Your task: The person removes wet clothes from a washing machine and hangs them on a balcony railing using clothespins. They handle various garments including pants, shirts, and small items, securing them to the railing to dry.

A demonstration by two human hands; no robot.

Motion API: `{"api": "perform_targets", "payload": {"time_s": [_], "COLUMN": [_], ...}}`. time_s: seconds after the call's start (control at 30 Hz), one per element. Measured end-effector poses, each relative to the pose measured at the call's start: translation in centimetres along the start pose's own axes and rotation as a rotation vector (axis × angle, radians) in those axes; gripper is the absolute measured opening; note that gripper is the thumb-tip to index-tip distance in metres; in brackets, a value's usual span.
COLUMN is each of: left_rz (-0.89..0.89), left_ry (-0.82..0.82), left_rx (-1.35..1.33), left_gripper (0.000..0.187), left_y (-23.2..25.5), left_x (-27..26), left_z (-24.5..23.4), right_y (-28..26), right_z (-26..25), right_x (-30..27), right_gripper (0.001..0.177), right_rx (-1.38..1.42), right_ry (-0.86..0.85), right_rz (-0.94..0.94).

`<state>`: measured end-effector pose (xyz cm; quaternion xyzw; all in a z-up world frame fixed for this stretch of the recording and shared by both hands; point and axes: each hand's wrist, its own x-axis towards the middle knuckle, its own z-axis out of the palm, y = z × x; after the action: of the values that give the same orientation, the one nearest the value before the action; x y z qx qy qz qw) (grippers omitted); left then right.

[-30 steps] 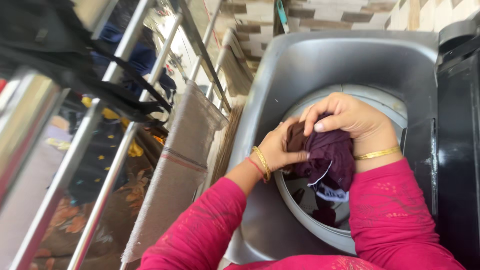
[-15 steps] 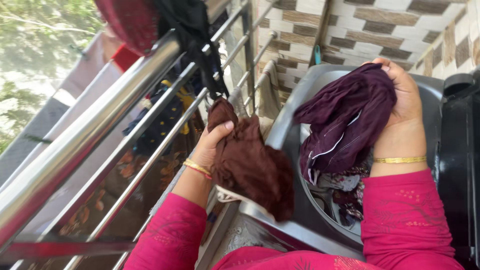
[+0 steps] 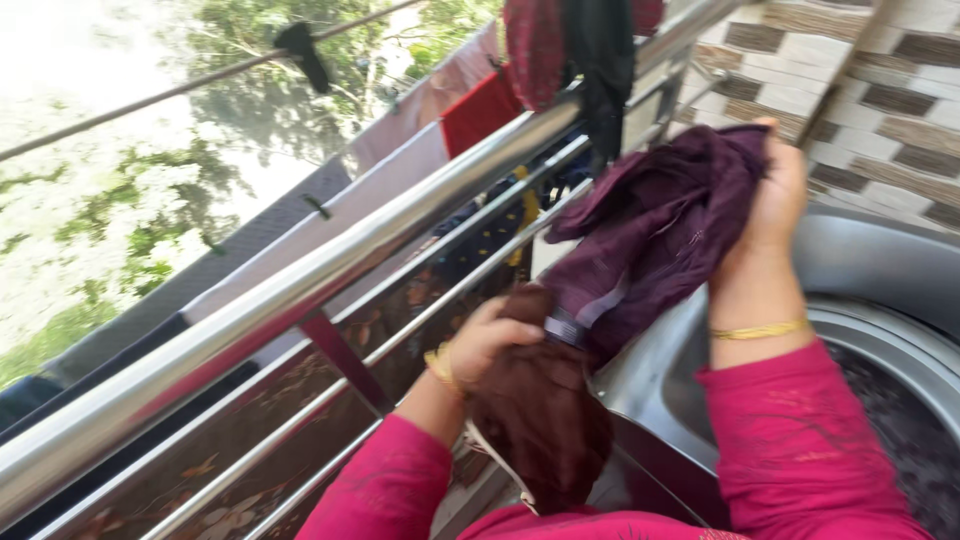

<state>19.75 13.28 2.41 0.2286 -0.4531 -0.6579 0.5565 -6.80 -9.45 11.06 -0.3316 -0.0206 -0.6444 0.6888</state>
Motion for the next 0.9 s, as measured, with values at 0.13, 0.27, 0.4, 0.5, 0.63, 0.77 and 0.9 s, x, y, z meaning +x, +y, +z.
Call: {"api": "perform_targets", "payload": {"time_s": [0.13,0.27,0.4,0.5,0.63,0.77,0.9], "left_rz": [0.097,0.091,0.166,0.133,0.165,0.254,0.244], "left_ry": [0.359,0.43,0.459,0.408,0.448,0.395,0.323], "left_rx": [-0.215,-0.411,-0.425,-0.482,-0.375,-0.245,-0.171], "left_gripper": [0.051,0.049,0.047,0.049,0.045,0.046,0.046], "left_y": [5.3,8.4,9.7,10.1,9.5,9.7,10.5], "left_x": [-5.5,-7.6,-8.4,-8.0,-7.6,-9.4,-11.8], "left_z": [-2.8,-3.9,-4.1,-3.9,-2.7,-2.9,-3.2], "right_y": [2.2,7.3,10.0,10.9,13.2,12.8,10.9], "right_z": [0.2,-0.7,2.1,6.9,13.5,15.7,16.8], "right_x": [-3.0,-5.7,-8.5,-12.7,-15.0,-12.5,-8.6], "right_gripper": [0.014,0.016,0.016,0.025,0.025,0.024,0.02], "right_rx": [-0.103,-0.307,-1.009,-0.989,-0.691,-0.617,-1.044], "right_ry": [0.221,0.197,-0.021,-0.222,-0.556,-0.632,-0.687], "right_rz": [0.068,0.221,0.021,0.236,0.645,0.751,0.535]}}
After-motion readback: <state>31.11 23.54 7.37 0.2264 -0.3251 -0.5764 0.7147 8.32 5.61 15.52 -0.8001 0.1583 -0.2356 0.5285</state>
